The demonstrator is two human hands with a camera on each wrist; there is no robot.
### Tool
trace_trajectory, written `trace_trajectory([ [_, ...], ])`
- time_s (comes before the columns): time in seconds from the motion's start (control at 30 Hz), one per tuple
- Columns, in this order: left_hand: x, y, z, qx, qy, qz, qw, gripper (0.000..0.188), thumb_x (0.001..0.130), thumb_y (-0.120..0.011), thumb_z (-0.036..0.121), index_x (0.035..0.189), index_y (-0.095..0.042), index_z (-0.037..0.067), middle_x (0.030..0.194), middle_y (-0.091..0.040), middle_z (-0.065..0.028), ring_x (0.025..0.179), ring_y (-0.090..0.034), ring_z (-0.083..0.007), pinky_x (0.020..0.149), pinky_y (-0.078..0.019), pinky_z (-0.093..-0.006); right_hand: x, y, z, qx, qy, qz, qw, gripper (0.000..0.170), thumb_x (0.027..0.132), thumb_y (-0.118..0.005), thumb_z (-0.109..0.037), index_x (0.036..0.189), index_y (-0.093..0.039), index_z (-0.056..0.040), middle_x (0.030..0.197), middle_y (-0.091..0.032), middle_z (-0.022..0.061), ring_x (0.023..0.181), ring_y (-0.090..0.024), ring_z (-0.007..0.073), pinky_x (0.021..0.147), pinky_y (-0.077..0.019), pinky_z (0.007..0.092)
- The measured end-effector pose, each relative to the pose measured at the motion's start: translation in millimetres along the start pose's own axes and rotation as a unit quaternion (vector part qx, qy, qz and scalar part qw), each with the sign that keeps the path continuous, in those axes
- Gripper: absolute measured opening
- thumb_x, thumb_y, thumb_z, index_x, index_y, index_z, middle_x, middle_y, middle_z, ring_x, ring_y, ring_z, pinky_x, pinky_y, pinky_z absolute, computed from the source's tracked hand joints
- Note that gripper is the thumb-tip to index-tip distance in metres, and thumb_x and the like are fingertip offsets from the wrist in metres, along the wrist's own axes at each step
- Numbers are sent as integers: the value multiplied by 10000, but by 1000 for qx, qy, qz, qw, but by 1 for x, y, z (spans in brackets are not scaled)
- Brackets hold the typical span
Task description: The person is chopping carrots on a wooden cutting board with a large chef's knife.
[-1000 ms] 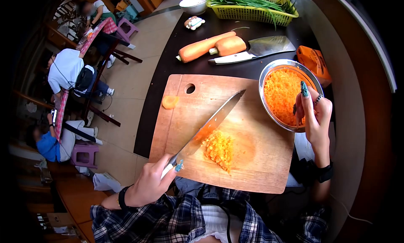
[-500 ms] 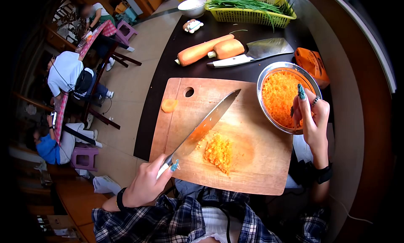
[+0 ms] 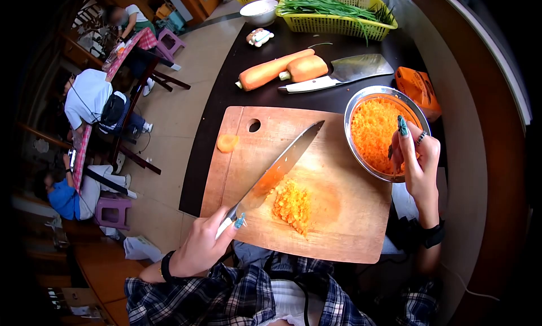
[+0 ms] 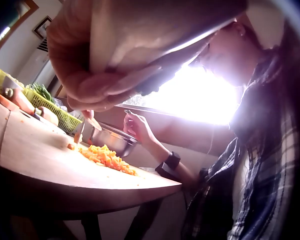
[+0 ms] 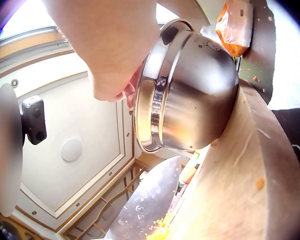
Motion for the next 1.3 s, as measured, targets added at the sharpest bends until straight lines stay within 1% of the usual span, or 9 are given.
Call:
trace_trajectory([
  [0.07, -1, 4, 4, -13, -9, 33, 999, 175, 900, -510, 94, 997, -568, -39, 829, -649, -172, 741, -658, -284, 654, -481, -321, 0, 0, 0, 7, -4, 2, 1000, 285, 939, -444, -66, 669, -487, 13, 535, -493, 17, 437, -494, 63, 408, -365, 204],
  [0.17, 3, 1, 3, -6, -3, 7, 1000, 178, 896, -513, 95, 1004, -567, -36, 828, -649, -171, 729, -655, -285, 644, -479, -324, 0, 0, -2, -6, -2, 0, 1000, 282, 938, -447, -66, 671, -490, 11, 537, -496, 16, 443, -499, 64, 412, -369, 203],
  [0.4, 2, 3, 0, -15, -8, 23, 1000, 178, 894, -511, 91, 1014, -563, -30, 830, -652, -166, 722, -653, -280, 631, -476, -317, 0, 0, 0, -12, -6, -2, 1000, 273, 934, -451, -61, 675, -497, 10, 539, -500, 18, 449, -504, 64, 416, -375, 206],
  [0.47, 4, 1, 0, -3, -22, 1, 1000, 229, 881, -536, 99, 1046, -514, -59, 738, -590, -233, 685, -623, -373, 574, -468, -388, 0, 0, 0, -14, -4, -3, 1000, 272, 934, -451, -60, 675, -498, 10, 538, -499, 18, 449, -504, 64, 416, -375, 206],
  [0.57, 2, 5, 3, -24, -37, 38, 998, 228, 879, -538, 103, 1035, -513, -62, 727, -585, -238, 675, -617, -382, 568, -462, -393, 0, 0, 0, -6, -12, 6, 1000, 271, 933, -450, -56, 674, -497, 12, 537, -497, 18, 448, -505, 65, 415, -374, 205],
  [0.7, 6, 5, 5, -19, -41, 26, 999, 229, 879, -540, 107, 1024, -513, -68, 712, -580, -238, 662, -611, -385, 562, -458, -394, 0, 0, -1, -6, -6, -3, 1000, 276, 933, -449, -54, 667, -489, 11, 536, -495, 19, 437, -502, 67, 408, -368, 204],
  [0.77, 6, 5, 3, -9, 0, 12, 1000, 173, 903, -517, 112, 973, -565, -38, 770, -626, -177, 678, -637, -303, 599, -462, -329, 1, 0, -1, -9, -4, -5, 1000, 278, 933, -448, -53, 665, -486, 11, 535, -494, 19, 433, -500, 68, 405, -366, 203],
  [1.2, 5, 3, 1, -19, -18, 22, 999, 186, 903, -514, 117, 989, -574, -37, 801, -650, -151, 705, -653, -267, 624, -473, -316, 0, -1, -2, -2, -3, -5, 1000, 285, 938, -449, -65, 665, -484, 9, 531, -490, 18, 428, -496, 66, 399, -361, 206],
  [1.3, 4, 4, 0, -11, -24, 30, 999, 171, 903, -501, 105, 975, -580, -28, 719, -619, -115, 611, -617, -193, 572, -450, -286, 0, -1, 0, -4, -3, -3, 1000, 284, 938, -451, -69, 667, -485, 10, 531, -490, 17, 431, -497, 66, 400, -360, 207],
])
Point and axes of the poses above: each hand's wrist, its own x-axis towards the middle knuckle, its own y-axis out of the back of the hand, z = x × y, the point moved 4 cm from there along x, towards the middle knuckle
